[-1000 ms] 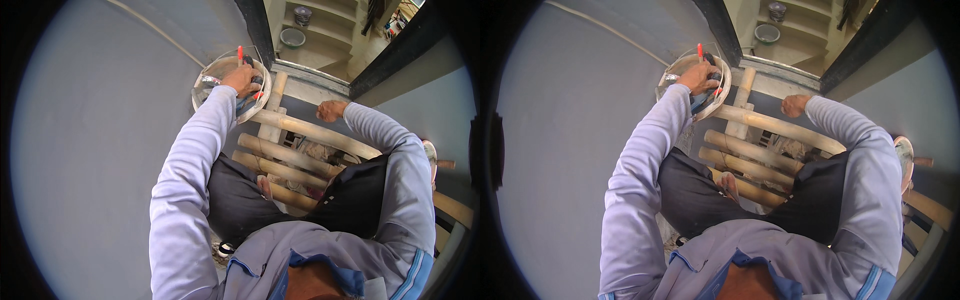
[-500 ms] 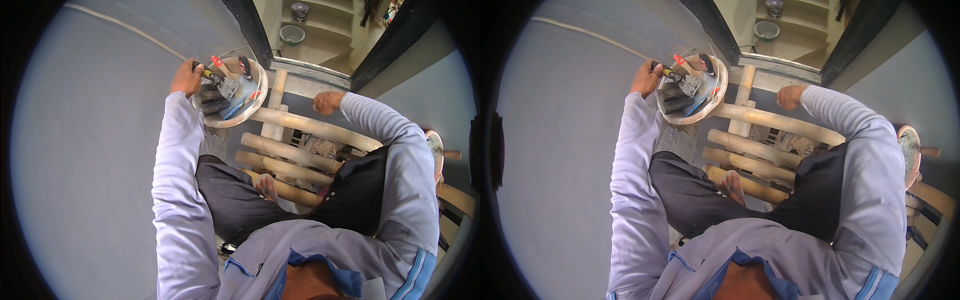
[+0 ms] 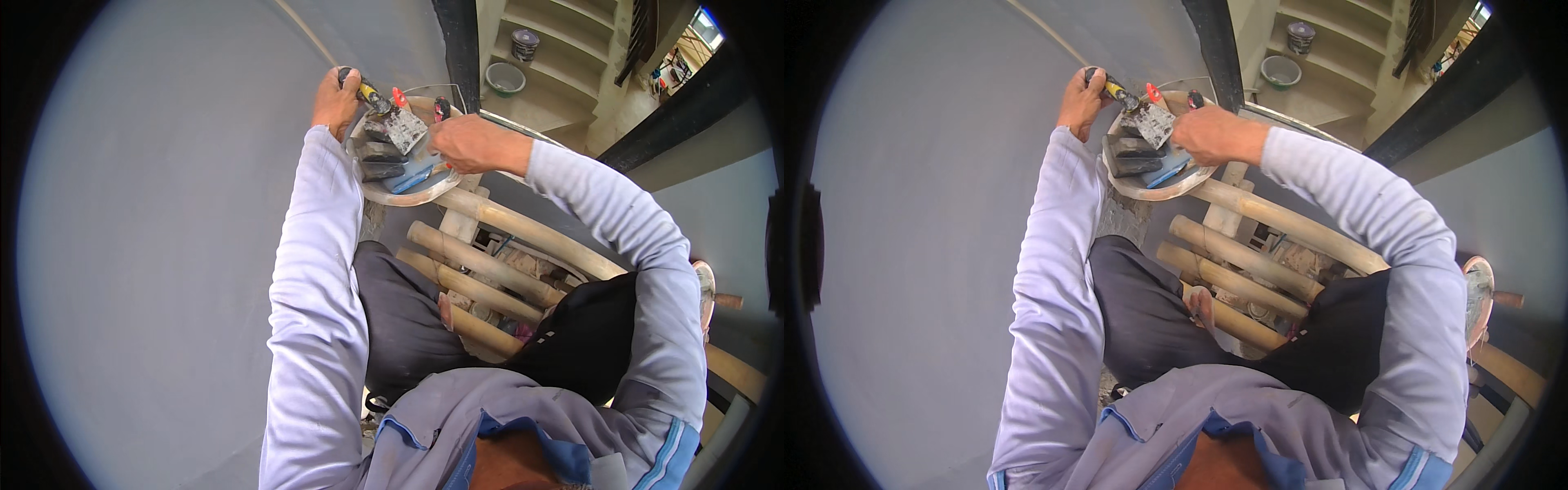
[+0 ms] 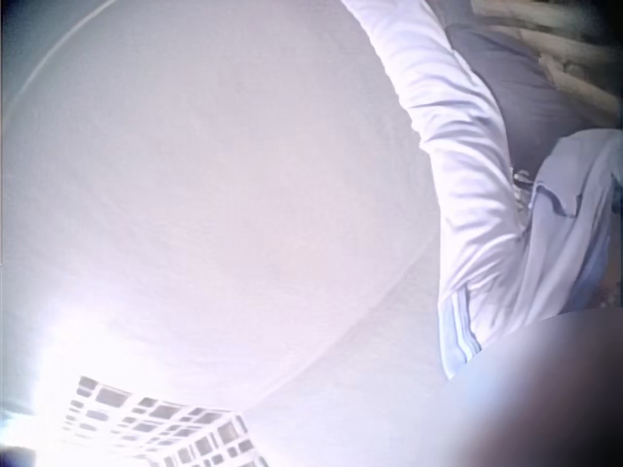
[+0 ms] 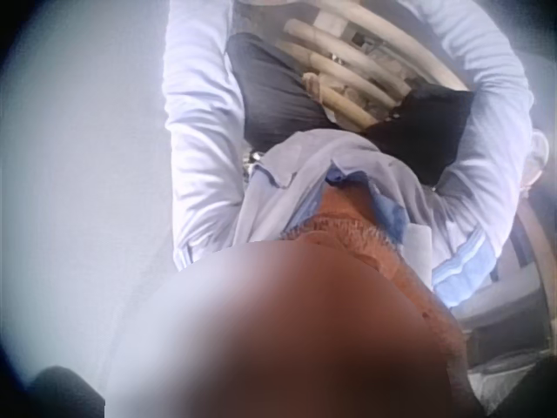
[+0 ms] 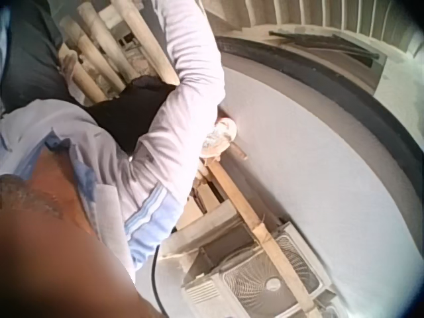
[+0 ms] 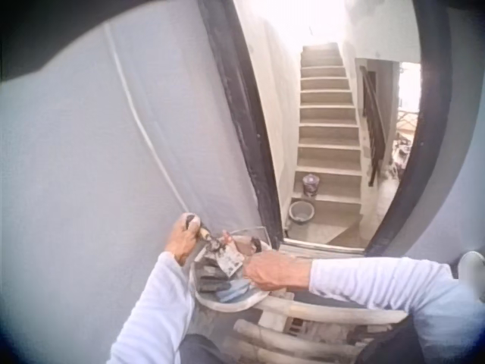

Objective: The person scoops plaster from a bucket using a trowel and applies it to a wall section, smoothing the surface with a larger trowel. The person repeats this process multiple times while sitting on a bamboo scaffold.

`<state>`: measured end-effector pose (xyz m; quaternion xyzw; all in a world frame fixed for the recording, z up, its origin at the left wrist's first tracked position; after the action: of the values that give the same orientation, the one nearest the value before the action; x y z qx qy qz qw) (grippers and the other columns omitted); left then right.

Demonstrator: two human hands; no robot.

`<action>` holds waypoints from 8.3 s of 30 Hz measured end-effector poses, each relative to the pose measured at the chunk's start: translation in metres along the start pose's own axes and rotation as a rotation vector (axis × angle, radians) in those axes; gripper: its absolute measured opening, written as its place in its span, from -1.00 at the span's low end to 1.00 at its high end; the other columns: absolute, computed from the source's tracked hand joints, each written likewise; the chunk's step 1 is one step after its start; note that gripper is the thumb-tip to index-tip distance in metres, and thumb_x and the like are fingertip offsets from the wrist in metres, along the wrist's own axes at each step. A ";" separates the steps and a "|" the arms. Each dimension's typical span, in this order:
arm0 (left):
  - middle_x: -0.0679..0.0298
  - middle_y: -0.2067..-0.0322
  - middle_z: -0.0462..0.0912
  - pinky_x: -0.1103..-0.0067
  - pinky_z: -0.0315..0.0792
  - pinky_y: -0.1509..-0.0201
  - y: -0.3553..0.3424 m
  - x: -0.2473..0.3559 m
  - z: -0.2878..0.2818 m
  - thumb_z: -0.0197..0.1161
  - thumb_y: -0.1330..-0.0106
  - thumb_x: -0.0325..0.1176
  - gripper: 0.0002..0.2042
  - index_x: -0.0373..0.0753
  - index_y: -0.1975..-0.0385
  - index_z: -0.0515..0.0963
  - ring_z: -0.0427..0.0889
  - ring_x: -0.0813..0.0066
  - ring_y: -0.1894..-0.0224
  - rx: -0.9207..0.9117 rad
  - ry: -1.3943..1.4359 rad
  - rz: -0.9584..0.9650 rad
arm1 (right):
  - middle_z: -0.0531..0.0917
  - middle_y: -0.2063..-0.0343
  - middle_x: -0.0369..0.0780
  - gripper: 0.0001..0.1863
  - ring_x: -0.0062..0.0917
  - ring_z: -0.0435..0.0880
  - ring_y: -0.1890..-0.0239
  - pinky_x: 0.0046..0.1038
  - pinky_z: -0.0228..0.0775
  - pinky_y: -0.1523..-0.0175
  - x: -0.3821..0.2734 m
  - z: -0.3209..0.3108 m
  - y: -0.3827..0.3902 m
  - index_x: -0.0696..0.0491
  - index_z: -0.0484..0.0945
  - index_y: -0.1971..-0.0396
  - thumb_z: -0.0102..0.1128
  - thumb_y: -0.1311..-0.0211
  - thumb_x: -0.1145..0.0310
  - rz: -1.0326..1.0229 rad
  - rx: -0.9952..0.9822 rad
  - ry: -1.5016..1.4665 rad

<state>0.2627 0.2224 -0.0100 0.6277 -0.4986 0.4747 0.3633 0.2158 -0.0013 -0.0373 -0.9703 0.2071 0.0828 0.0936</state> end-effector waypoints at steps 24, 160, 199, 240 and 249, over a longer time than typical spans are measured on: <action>0.21 0.45 0.56 0.58 0.46 0.33 0.045 0.069 -0.037 0.09 -0.35 -0.17 -0.67 -0.39 0.23 0.47 0.54 0.52 0.44 0.102 -0.493 0.239 | 0.65 0.39 0.00 -0.75 -0.09 0.62 0.28 -0.18 0.45 0.13 0.065 -0.062 -0.018 0.16 0.60 0.31 0.00 -0.13 0.37 0.384 0.021 -0.147; -0.07 0.20 0.59 0.40 0.43 0.06 0.179 -0.068 -0.007 0.07 -0.34 -0.35 -0.61 -0.45 -0.10 0.34 0.60 0.13 0.17 -0.108 -0.328 -0.054 | 0.57 0.11 0.13 -0.55 -0.05 0.56 0.05 -0.26 0.37 -0.09 -0.105 0.036 0.040 0.33 0.43 -0.03 -0.22 -0.27 0.36 0.728 0.506 -0.962; 0.40 0.46 0.43 0.74 0.25 0.48 0.232 -0.123 0.023 0.14 -0.36 -0.17 -0.68 -0.24 0.04 0.38 0.34 0.73 0.54 -0.381 0.610 -0.534 | 0.58 0.42 0.09 -0.60 -0.03 0.60 0.46 -0.12 0.43 0.33 -0.135 -0.024 0.067 0.20 0.44 -0.04 -0.01 -0.19 0.41 0.643 0.000 -0.390; 0.36 0.58 0.33 0.64 0.17 0.73 0.273 -0.215 0.209 -0.03 -0.41 -0.20 -0.82 -0.17 0.25 0.26 0.30 0.61 0.69 -0.557 0.520 -0.797 | 0.59 0.54 0.07 -0.62 -0.06 0.62 0.43 -0.20 0.47 0.28 -0.079 0.122 0.160 0.31 0.44 0.05 -0.02 -0.13 0.46 1.011 -0.179 -0.356; 0.37 0.55 0.32 0.68 0.15 0.74 0.278 -0.208 0.213 -0.02 -0.41 -0.23 -0.84 -0.16 0.22 0.24 0.29 0.67 0.68 -0.544 0.483 -0.804 | 0.60 0.08 -0.02 -0.76 -0.30 0.68 0.31 -0.34 0.55 0.21 -0.060 0.133 0.185 0.29 0.57 0.38 -0.06 -0.13 0.47 0.849 -0.398 -0.224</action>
<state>0.0316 0.0167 -0.2749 0.5253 -0.2261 0.2829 0.7700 0.0682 -0.1149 -0.1819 -0.7842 0.5538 0.2557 -0.1140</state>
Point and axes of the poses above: each hand's wrist, its own y-axis away from the middle knuckle, its own z-axis out of the palm, x = y × z, the point moved 2 cm from there along -y, towards the middle knuckle
